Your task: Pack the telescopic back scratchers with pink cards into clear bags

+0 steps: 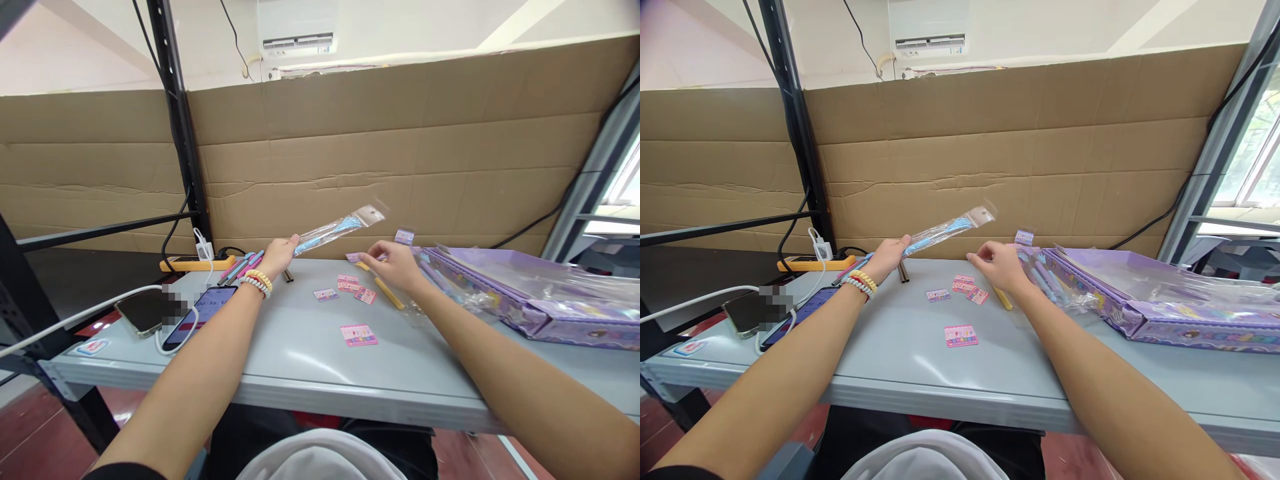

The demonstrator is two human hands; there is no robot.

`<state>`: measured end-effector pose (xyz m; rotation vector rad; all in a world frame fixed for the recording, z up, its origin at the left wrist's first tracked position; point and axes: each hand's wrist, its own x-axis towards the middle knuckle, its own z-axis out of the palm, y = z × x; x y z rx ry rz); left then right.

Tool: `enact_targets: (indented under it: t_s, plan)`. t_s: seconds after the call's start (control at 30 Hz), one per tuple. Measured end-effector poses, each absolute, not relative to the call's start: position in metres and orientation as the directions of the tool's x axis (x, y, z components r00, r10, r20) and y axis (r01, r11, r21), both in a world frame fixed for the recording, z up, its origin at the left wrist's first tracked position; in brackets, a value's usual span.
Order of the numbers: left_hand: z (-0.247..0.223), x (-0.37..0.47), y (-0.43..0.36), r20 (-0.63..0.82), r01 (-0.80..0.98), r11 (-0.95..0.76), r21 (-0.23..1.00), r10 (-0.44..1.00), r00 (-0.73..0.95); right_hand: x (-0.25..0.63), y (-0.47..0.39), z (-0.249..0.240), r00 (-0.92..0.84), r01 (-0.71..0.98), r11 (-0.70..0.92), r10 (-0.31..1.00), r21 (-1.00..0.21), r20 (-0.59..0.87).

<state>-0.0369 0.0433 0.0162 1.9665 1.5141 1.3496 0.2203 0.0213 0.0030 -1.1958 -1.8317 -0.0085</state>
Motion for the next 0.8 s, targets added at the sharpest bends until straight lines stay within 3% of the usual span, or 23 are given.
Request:
enact_targets:
  t_s: [0.07,0.13,0.27,0.4,0.53,0.67,0.8]
  plan:
    - [0.015,-0.031,0.041,0.454,0.526,-0.391,0.755,0.891,0.011,0.214,0.015,0.001,-0.275,0.610,0.526,0.842,-0.593,0.465]
    - [0.013,-0.021,0.037,0.427,0.480,-0.415,0.773,0.900,0.090,0.206,0.011,-0.002,-0.393,0.475,0.473,0.868,-0.742,0.302]
    - [0.007,-0.002,0.025,0.414,0.494,-0.498,0.713,0.867,0.277,0.193,0.009,-0.008,-0.402,0.230,0.358,0.882,-0.905,0.247]
    - [0.003,0.008,0.020,0.389,0.473,-0.533,0.702,0.843,0.372,0.190,0.013,-0.008,-0.309,0.088,0.304,0.914,-0.949,0.264]
    - [0.007,0.006,0.017,0.311,0.378,-0.504,0.776,0.828,0.466,0.195,0.017,-0.006,-0.206,-0.018,0.298,0.933,-0.954,0.295]
    - [0.014,-0.002,0.014,0.226,0.261,-0.423,0.868,0.803,0.551,0.201,0.019,-0.002,-0.066,-0.060,0.344,0.935,-0.937,0.347]
    - [0.016,-0.006,0.013,0.237,0.225,-0.412,0.883,0.806,0.542,0.206,0.021,0.001,-0.018,-0.063,0.349,0.936,-0.935,0.350]
